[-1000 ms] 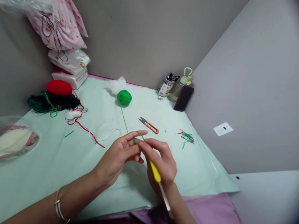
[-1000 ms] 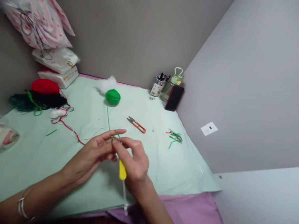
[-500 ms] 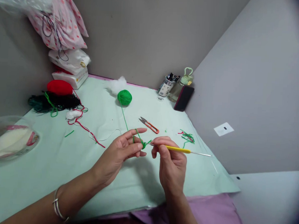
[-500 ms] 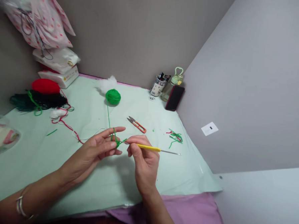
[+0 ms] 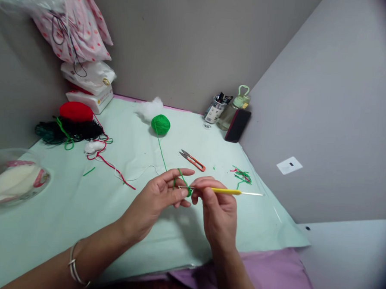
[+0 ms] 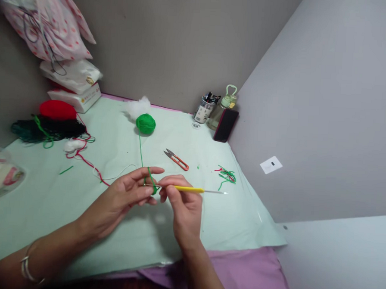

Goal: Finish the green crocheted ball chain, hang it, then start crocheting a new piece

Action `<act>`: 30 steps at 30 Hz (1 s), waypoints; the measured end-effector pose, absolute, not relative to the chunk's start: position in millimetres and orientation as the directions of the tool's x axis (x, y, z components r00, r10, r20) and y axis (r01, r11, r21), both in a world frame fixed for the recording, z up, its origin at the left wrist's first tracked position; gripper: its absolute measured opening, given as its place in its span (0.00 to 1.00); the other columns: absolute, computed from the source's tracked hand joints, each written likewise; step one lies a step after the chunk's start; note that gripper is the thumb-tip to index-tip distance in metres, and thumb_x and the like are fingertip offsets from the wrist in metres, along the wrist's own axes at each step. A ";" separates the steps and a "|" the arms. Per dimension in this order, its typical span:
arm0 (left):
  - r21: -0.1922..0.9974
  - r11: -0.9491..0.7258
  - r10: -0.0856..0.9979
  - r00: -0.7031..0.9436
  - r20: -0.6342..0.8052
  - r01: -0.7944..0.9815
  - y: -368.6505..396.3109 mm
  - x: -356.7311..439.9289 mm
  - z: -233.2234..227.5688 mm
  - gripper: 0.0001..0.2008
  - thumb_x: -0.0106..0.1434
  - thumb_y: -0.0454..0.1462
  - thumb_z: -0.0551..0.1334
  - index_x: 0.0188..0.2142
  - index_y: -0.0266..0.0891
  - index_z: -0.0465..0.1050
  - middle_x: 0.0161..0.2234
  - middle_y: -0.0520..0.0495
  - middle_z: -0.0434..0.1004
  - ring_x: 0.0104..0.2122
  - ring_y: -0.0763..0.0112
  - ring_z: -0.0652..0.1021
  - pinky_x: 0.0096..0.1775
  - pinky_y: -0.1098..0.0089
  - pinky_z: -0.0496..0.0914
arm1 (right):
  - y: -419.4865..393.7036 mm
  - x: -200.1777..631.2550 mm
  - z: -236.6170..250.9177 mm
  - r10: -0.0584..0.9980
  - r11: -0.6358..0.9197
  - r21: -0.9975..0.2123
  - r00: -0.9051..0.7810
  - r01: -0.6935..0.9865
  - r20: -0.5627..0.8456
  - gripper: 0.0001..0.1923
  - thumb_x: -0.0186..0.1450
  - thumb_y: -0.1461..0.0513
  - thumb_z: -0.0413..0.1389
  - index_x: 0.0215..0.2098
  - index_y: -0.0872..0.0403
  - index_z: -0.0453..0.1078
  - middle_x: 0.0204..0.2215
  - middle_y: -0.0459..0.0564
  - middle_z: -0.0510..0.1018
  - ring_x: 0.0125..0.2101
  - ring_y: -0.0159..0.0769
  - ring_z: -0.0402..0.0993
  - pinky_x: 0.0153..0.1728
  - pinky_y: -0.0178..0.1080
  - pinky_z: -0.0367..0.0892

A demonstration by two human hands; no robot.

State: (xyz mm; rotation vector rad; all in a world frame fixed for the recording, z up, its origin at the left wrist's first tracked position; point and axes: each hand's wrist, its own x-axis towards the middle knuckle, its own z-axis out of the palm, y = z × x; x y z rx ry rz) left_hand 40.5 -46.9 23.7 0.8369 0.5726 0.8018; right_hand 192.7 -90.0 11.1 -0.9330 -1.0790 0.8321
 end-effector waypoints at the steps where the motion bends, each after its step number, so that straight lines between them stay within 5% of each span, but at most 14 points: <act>1: 0.839 0.391 0.812 0.571 -0.121 -0.377 -48.0 41.1 22.9 0.19 0.62 0.37 0.71 0.53 0.46 0.79 0.33 0.54 0.72 0.31 0.77 0.72 0.40 0.72 0.70 | -90.2 191.8 9.9 0.887 0.404 -0.914 0.260 -0.039 0.381 0.07 0.70 0.60 0.59 0.38 0.49 0.81 0.35 0.49 0.80 0.31 0.33 0.74 0.30 0.36 0.71; 9: 0.847 0.403 0.796 0.589 -0.138 -0.346 -45.3 36.4 25.7 0.16 0.64 0.37 0.68 0.52 0.46 0.79 0.34 0.53 0.71 0.35 0.73 0.73 0.42 0.70 0.68 | -91.6 198.6 11.8 0.919 0.353 -0.929 0.229 -0.113 0.321 0.11 0.74 0.58 0.53 0.38 0.51 0.76 0.33 0.48 0.80 0.26 0.31 0.74 0.29 0.36 0.72; 12: 0.869 0.350 0.826 0.552 -0.111 -0.349 -44.7 36.4 24.4 0.16 0.64 0.37 0.67 0.52 0.47 0.80 0.33 0.53 0.70 0.35 0.73 0.72 0.42 0.70 0.68 | -96.9 199.6 14.2 0.878 0.420 -0.903 0.209 0.093 0.430 0.11 0.75 0.62 0.50 0.41 0.51 0.75 0.35 0.48 0.81 0.28 0.31 0.77 0.32 0.37 0.74; 16: 0.866 0.328 0.858 0.503 -0.105 -0.378 -47.3 39.0 22.4 0.19 0.62 0.37 0.70 0.53 0.49 0.79 0.32 0.55 0.70 0.34 0.75 0.72 0.43 0.71 0.69 | -102.0 199.3 7.3 0.713 0.586 -0.595 -0.001 0.550 0.701 0.15 0.72 0.69 0.52 0.52 0.47 0.73 0.41 0.50 0.82 0.38 0.36 0.80 0.39 0.40 0.76; 20: 0.766 0.490 0.801 0.562 -0.207 -0.416 -47.2 39.7 23.7 0.24 0.60 0.38 0.72 0.56 0.45 0.76 0.31 0.54 0.73 0.32 0.75 0.72 0.40 0.72 0.71 | -101.8 198.1 1.0 0.589 0.611 -0.300 -0.167 0.733 0.791 0.23 0.68 0.71 0.57 0.58 0.45 0.74 0.47 0.53 0.81 0.46 0.41 0.80 0.42 0.41 0.77; 23: 0.693 0.597 0.734 0.624 -0.269 -0.404 -43.6 38.1 25.7 0.24 0.60 0.38 0.72 0.56 0.40 0.76 0.25 0.56 0.69 0.25 0.78 0.67 0.36 0.72 0.72 | -102.0 196.9 6.2 0.647 0.577 -0.499 0.011 0.647 0.762 0.19 0.69 0.71 0.55 0.53 0.46 0.77 0.43 0.52 0.81 0.43 0.40 0.79 0.41 0.42 0.77; 26: 0.717 0.556 0.766 0.595 -0.245 -0.421 -42.2 37.3 26.9 0.23 0.60 0.37 0.72 0.55 0.38 0.76 0.21 0.60 0.63 0.21 0.81 0.61 0.32 0.74 0.72 | -100.7 196.0 14.6 0.749 0.524 -0.770 0.234 0.364 0.620 0.13 0.72 0.68 0.52 0.45 0.47 0.78 0.35 0.49 0.80 0.32 0.35 0.76 0.34 0.42 0.75; 30: 0.791 0.448 0.803 0.576 -0.151 -0.417 -47.9 40.1 25.8 0.22 0.60 0.37 0.72 0.54 0.41 0.77 0.30 0.55 0.71 0.21 0.83 0.63 0.31 0.72 0.73 | -96.0 194.2 16.8 0.816 0.503 -0.834 0.194 0.226 0.544 0.11 0.72 0.65 0.55 0.42 0.48 0.79 0.37 0.49 0.81 0.34 0.36 0.77 0.35 0.41 0.74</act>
